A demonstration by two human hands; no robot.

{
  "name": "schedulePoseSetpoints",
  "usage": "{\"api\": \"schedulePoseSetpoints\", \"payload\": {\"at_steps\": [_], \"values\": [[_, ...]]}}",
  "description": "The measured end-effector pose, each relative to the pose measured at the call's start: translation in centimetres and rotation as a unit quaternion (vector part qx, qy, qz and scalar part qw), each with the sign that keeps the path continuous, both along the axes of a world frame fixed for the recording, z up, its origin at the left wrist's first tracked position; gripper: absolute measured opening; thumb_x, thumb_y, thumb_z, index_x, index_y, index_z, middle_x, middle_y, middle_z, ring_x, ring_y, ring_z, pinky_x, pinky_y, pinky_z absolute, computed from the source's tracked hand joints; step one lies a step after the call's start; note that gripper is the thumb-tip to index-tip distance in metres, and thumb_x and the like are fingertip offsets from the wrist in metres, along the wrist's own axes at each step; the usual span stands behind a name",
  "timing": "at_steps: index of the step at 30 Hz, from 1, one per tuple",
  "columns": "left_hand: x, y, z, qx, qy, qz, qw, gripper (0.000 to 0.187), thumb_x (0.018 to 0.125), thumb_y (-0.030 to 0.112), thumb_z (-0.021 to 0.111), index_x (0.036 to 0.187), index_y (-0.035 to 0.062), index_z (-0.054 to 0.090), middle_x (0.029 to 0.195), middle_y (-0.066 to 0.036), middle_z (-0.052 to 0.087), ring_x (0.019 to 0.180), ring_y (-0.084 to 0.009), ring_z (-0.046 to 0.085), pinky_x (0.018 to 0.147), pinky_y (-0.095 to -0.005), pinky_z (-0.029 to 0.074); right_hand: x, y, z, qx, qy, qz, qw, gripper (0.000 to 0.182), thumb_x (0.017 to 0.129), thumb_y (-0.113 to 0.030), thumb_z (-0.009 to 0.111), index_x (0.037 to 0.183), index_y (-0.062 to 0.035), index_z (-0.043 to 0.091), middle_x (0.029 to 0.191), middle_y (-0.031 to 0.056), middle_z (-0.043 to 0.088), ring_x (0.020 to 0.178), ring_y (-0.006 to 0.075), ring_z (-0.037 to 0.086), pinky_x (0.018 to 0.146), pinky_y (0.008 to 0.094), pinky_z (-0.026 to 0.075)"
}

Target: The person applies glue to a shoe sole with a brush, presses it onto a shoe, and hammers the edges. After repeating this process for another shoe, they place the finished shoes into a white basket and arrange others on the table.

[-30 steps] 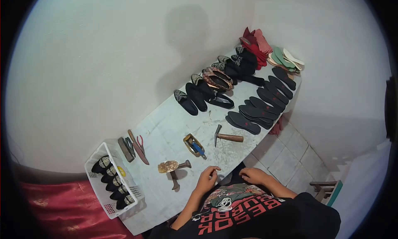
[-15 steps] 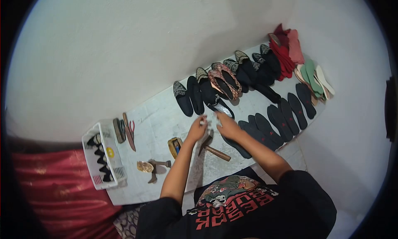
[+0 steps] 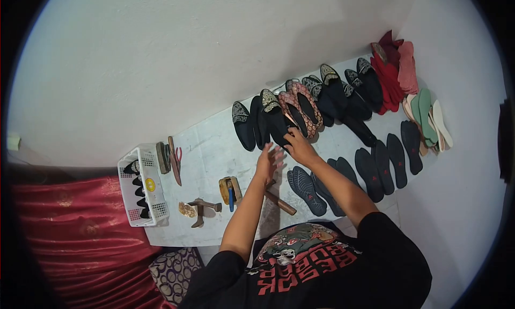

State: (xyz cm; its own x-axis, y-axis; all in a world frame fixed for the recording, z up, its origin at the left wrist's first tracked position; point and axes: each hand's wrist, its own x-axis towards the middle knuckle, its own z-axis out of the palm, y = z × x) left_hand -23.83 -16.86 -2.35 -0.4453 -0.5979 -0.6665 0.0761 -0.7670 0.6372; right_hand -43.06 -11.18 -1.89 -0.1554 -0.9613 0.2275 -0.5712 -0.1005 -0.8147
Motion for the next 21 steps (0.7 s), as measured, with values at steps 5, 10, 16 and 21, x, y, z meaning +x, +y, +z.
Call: {"api": "schedulePoseSetpoints", "payload": {"at_steps": [5,10,16,21], "values": [[-2.0,-2.6,4.2,0.022,0.174,0.073,0.982,0.085,0.099,0.076,0.046,0.158,0.0151,0.04,0.139,-0.017,0.063,0.123,-0.0318,0.063,0.098,-0.0544,0.058,0.7,7.1,7.7,-0.024,-0.016,0.087,0.996,0.027,0.085,-0.002,0.071,0.111,-0.0015,0.064,0.131,0.0211,0.052,0.124,0.0432,0.054,0.103,0.0478,0.048],[-2.0,-0.3,5.8,0.089,0.319,-0.036,0.943,0.099,0.096,0.085,0.034,0.156,0.0059,0.042,0.146,-0.016,0.06,0.122,-0.0365,0.063,0.096,-0.0552,0.059,2.2,14.4,9.2,0.028,-0.032,0.168,0.985,0.031,0.082,-0.009,0.072,0.113,-0.0036,0.068,0.131,0.0172,0.053,0.13,0.0389,0.047,0.106,0.0483,0.045],[1.4,8.1,5.0,0.074,0.192,-0.171,0.964,0.08,0.098,0.061,0.059,0.151,0.0028,0.047,0.141,-0.017,0.063,0.124,-0.0293,0.066,0.108,-0.0462,0.053,4.5,17.1,10.5,0.119,-0.062,0.136,0.982,0.046,0.088,-0.009,0.065,0.133,-0.0085,0.064,0.12,0.0166,0.053,0.113,0.036,0.049,0.103,0.0477,0.043],[4.9,10.9,7.4,0.138,0.264,-0.078,0.951,0.085,0.102,0.072,0.045,0.156,0.0066,0.043,0.152,-0.014,0.055,0.138,-0.0274,0.056,0.112,-0.0474,0.049,7.3,15.1,9.9,0.083,0.001,0.012,0.996,0.03,0.089,-0.015,0.075,0.118,-0.0046,0.069,0.11,0.015,0.055,0.106,0.0334,0.051,0.092,0.045,0.044]]}}
